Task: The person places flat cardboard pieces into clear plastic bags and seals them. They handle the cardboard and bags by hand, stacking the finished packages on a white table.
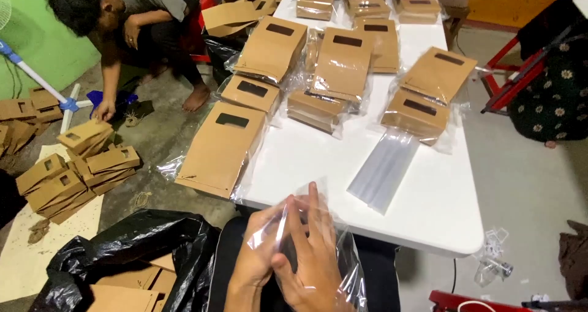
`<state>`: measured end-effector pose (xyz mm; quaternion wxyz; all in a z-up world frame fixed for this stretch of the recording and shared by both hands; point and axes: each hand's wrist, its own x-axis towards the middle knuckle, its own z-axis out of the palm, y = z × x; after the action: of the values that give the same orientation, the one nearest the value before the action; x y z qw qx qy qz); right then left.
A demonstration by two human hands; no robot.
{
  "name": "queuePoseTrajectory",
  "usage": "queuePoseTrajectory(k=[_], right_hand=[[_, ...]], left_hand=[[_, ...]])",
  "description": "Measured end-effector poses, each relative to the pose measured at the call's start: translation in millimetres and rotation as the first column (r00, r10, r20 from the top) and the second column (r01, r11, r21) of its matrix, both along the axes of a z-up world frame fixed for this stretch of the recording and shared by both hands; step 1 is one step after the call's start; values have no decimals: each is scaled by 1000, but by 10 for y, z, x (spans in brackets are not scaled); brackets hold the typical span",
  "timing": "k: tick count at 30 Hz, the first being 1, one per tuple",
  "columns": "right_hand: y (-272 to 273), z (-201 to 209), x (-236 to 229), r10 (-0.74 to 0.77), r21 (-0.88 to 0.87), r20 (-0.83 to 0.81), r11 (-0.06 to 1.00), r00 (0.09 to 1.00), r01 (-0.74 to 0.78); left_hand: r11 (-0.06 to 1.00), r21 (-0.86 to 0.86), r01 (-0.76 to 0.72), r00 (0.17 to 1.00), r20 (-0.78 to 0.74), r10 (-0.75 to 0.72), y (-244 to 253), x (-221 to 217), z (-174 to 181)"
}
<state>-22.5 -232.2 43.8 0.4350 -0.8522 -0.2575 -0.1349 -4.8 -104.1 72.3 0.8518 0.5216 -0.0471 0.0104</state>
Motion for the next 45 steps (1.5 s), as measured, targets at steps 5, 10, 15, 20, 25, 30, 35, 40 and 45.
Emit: queuePoseTrajectory(k=[5, 10, 15, 20, 25, 30, 35, 40, 45], right_hand=[[-81, 88, 21, -1, 60, -46, 998, 999, 3], [-143, 151, 96, -71, 31, -24, 997, 997, 72], [-289, 212, 286, -266, -103, -78, 961, 961, 258], [-429, 101, 329, -265, -76, 149, 957, 953, 279], [-404, -181, 15, -250, -103, 72, 961, 966, 256], [-392, -289, -374, -86, -282, -41, 957, 995, 71], [-170, -821, -875, -197, -158, -6, 968, 980, 193], [-403, -1897, -822, -447, -31, 32, 893, 894, 448], [-872, -1330, -542, -337, -329, 577, 738, 744, 589]], left_hand=[[999, 30, -38, 993, 113, 34, -157, 96, -196], [943, 161, -290, 956, 86, 279, -252, 118, -182], [976, 29, -214, 968, 142, 208, -275, 123, -162], [982, 190, -3, 999, -37, 10, -383, 144, -198], [979, 150, -141, 948, -263, 177, -392, 236, -169], [944, 45, -327, 901, -287, 326, -297, 270, -34], [909, -54, -414, 878, -285, 384, -189, 274, 52], [919, -250, -305, 940, -237, 247, -118, 281, -137], [979, 176, 98, 994, -57, -90, 9, 145, -243]])
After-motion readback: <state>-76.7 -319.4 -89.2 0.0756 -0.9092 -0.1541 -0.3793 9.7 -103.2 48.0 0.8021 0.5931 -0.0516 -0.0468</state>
